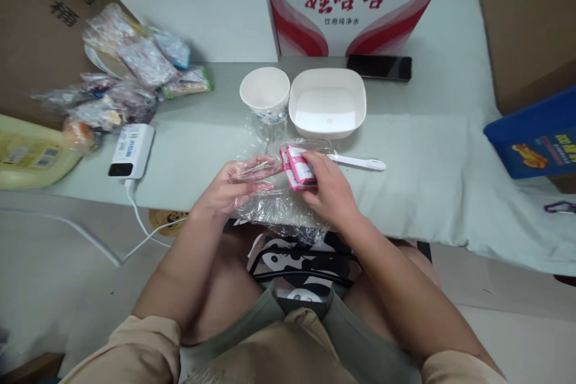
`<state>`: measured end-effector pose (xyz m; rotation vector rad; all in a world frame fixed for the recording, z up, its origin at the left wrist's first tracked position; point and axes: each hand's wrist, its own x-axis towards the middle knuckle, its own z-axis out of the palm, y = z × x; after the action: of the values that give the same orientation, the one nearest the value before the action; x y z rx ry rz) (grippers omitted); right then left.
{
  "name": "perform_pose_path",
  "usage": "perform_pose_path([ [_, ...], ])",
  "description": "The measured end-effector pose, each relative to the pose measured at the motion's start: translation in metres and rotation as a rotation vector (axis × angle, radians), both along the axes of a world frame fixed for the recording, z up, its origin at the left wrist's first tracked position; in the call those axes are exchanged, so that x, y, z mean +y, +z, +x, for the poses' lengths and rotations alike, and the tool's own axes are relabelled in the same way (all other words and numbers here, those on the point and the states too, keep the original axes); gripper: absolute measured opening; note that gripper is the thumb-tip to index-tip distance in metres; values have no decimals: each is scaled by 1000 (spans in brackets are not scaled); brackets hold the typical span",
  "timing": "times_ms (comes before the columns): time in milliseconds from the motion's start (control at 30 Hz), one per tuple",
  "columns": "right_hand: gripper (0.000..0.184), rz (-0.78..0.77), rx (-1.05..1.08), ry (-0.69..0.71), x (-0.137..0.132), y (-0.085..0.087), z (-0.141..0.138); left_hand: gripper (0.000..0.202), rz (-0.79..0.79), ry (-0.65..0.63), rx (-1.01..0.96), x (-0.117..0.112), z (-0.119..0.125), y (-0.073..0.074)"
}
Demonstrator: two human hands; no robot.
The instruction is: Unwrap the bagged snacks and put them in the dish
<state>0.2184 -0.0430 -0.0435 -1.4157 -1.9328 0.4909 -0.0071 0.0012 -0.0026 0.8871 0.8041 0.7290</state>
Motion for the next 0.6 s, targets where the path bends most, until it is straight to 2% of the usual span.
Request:
perform_pose_path([
  [67,60,-8,65,8,3,1,4,35,-45,5,-16,2,-2,1],
  [133,53,4,89,20,6,2,8,33,-69,87,9,7,-5,-1],
  [233,40,17,110,-13,5,1,14,26,-85,350,135,16,-9,-5],
  [300,39,11,140,-110,-1,1,17,29,-65,518,201,20,-12,-9],
  [367,40,28,178,-236,-8,5,21,32,-33,598,227,21,-14,-12],
  [433,38,89,175,-334,-11,18,28,29,1,602,254,21,-15,-16],
  [500,32,176,68,-390,-3,39,36,24,43,583,295,20,-15,-19],
  [600,32,239,-223,-414,29,78,43,21,99,549,322,20,-16,-20],
])
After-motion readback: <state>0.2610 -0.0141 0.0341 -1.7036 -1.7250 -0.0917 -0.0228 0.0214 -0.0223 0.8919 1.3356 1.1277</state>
